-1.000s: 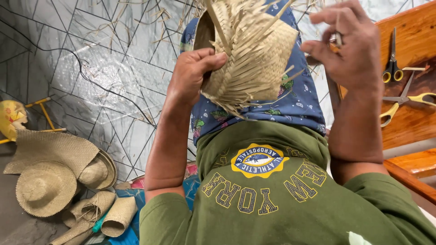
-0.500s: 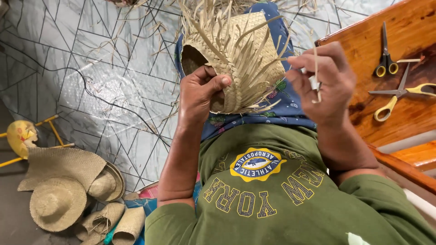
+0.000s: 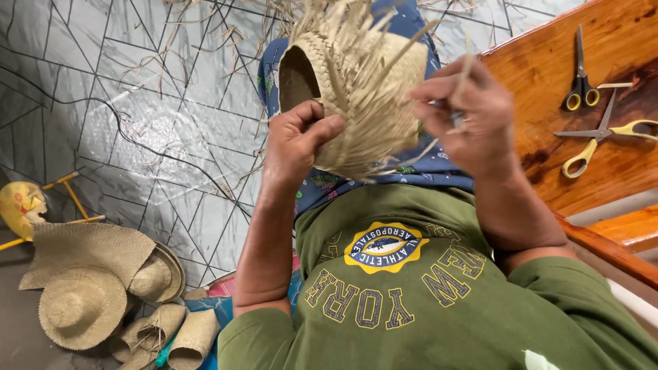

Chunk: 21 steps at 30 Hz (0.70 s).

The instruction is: Refining the shape and finish of a hand-woven straw hat by tucking in loose ends and trimming excess straw with scissors.

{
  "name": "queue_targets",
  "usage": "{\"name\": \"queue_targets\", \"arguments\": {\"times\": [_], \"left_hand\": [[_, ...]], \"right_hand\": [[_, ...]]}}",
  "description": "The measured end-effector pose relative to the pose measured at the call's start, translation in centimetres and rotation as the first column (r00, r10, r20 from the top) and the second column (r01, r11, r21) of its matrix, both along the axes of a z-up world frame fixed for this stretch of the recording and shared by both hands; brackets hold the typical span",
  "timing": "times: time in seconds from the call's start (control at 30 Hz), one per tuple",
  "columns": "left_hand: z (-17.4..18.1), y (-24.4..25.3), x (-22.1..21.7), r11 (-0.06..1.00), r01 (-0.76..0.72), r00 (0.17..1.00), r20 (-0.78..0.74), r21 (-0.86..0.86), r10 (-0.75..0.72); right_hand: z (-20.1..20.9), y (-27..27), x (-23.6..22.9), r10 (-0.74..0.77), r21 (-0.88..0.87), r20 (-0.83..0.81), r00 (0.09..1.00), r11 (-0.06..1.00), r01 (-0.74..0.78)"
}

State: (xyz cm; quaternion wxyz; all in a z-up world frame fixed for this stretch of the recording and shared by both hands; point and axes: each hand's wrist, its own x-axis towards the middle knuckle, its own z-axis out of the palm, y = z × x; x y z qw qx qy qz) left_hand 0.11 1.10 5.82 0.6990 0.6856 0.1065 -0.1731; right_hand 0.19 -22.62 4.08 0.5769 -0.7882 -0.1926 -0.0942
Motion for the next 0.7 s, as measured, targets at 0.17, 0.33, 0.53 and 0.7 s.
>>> {"name": "queue_targets", "arguments": {"times": [0.17, 0.33, 0.53, 0.7], "left_hand": [[0.8, 1.1, -1.1, 0.991, 0.072, 0.994, 0.079, 0.110, -0.081], [1.6, -0.2, -3.4, 0.951, 0.010, 0.995, 0.088, 0.309, -0.039], [0.5, -1.1, -5.7, 0.946, -0.120, 0.939, 0.343, 0.302, 0.010], [-0.2, -2.7, -5.8, 0.916, -0.137, 0.897, 0.440, 0.377, -0.047]], "right_hand": [[1.1, -6.0, -1.5, 0.004, 0.094, -0.314, 0.949, 0.995, 0.027], [0.8, -9.8, -3.9, -0.162, -0.136, -0.348, 0.923, 0.983, 0.121], [-2.0, -12.1, -4.5, -0.287, -0.155, -0.379, 0.879, 0.957, 0.246], [-3.1, -13.7, -5.0, -0.203, -0.062, -0.271, 0.941, 0.979, 0.194]]}}
